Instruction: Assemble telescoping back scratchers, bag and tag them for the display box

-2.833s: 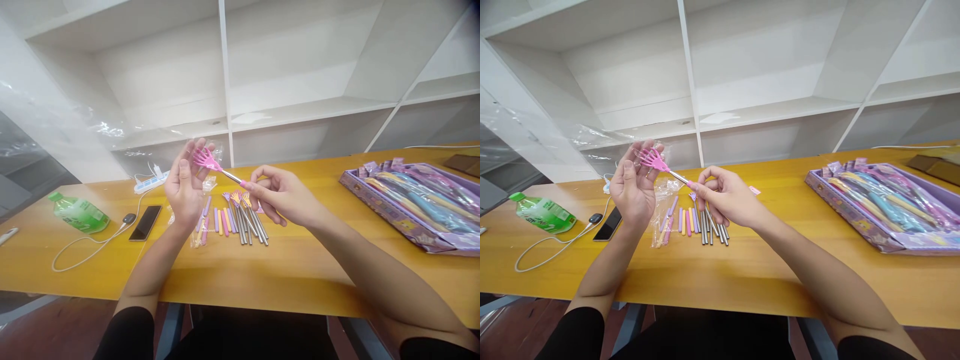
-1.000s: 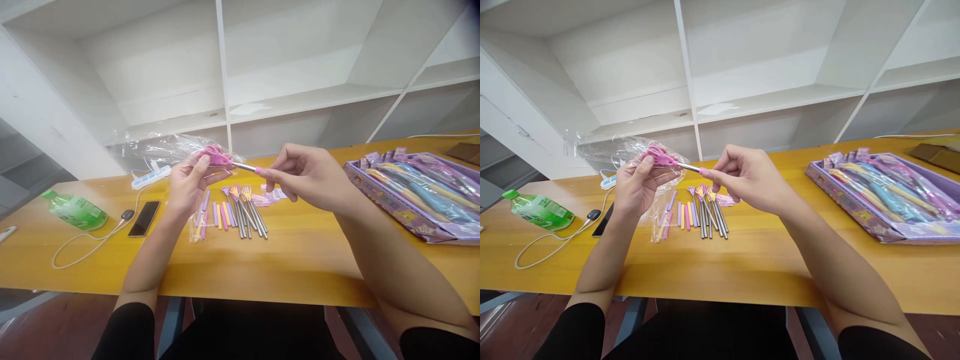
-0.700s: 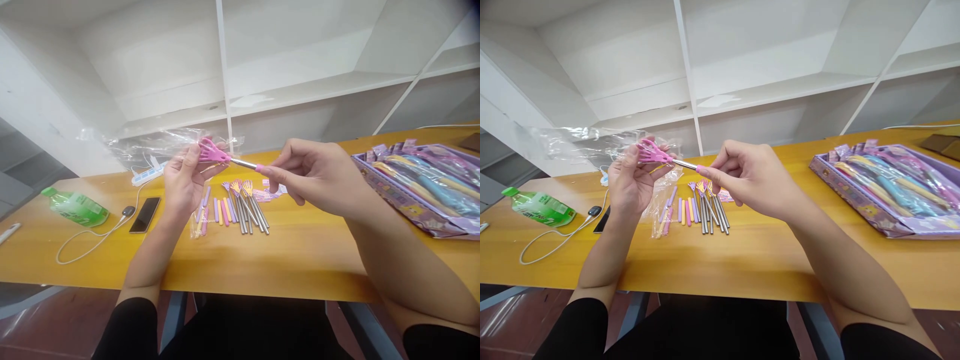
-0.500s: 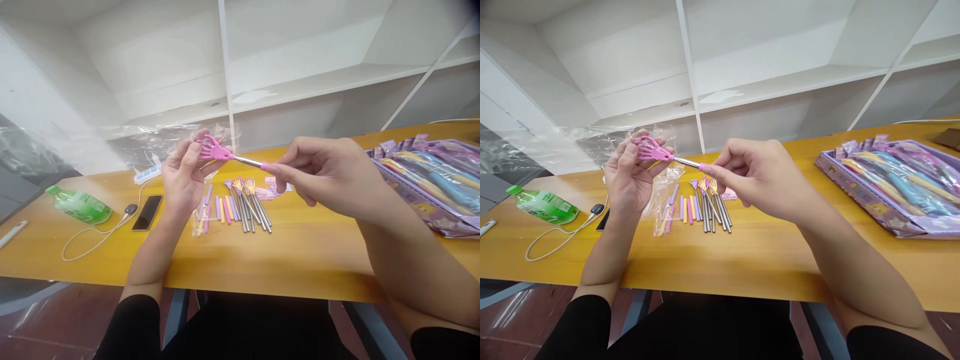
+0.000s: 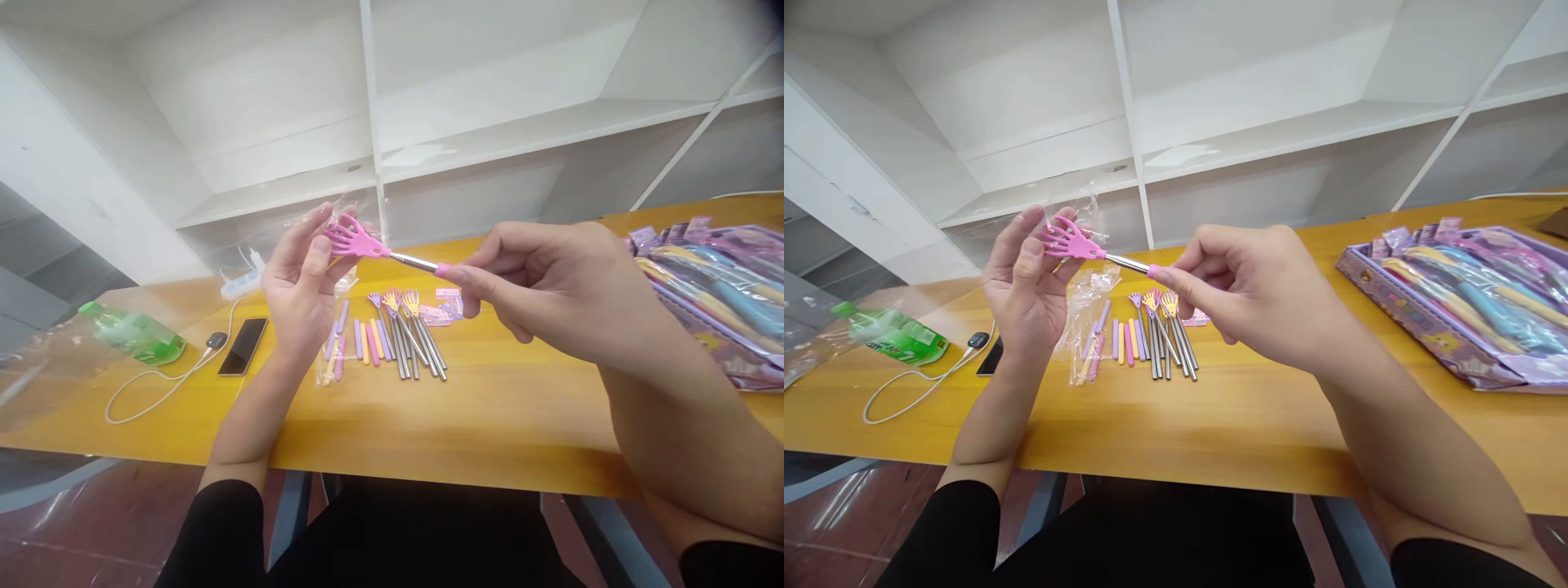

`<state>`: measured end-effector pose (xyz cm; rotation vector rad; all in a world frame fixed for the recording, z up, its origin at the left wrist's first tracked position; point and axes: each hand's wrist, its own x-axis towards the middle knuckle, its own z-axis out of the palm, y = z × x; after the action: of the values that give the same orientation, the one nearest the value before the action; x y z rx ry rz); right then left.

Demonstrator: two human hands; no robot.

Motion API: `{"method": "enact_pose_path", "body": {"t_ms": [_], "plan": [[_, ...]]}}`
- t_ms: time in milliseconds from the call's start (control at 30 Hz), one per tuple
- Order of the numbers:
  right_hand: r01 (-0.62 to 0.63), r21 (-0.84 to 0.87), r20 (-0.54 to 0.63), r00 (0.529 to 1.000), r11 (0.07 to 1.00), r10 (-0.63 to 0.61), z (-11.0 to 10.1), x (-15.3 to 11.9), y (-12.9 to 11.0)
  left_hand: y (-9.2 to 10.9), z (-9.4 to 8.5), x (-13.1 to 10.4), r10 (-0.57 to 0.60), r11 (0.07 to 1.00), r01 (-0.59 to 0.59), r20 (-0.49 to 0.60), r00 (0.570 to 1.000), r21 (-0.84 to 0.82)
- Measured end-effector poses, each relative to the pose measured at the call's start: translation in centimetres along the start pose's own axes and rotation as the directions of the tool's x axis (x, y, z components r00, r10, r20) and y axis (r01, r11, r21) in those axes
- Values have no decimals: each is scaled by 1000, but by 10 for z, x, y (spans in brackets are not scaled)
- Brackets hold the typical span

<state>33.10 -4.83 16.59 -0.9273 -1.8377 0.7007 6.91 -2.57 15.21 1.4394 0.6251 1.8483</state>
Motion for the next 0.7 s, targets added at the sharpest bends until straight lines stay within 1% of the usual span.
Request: {"method": "enact_pose_path", "body": {"t_ms": [133, 233, 333, 500, 567, 700], "plan": [[19, -5, -2, 1000, 1000, -19, -1, 2, 3, 0, -2, 1, -75, 997, 74, 28, 997, 16], [53, 18, -19, 998, 998, -52, 2, 4, 3, -2, -2, 1, -127, 992, 127, 83, 988, 15], [47, 29, -48, 998, 998, -46, 5, 8, 2, -6, 1, 0, -173, 985, 175, 131, 976, -1], [31, 28, -48, 998, 999, -30, 9, 13, 6, -12, 7, -1, -273, 958, 284, 189, 943, -32], [13, 56, -53, 999, 998, -11, 13, 15, 8, -14, 7, -3, -296, 951, 309, 209, 932, -30], [3, 131, -37, 999, 991, 2, 26, 19, 14, -22, 8, -8, -346, 932, 362, 281, 895, -6]]}}
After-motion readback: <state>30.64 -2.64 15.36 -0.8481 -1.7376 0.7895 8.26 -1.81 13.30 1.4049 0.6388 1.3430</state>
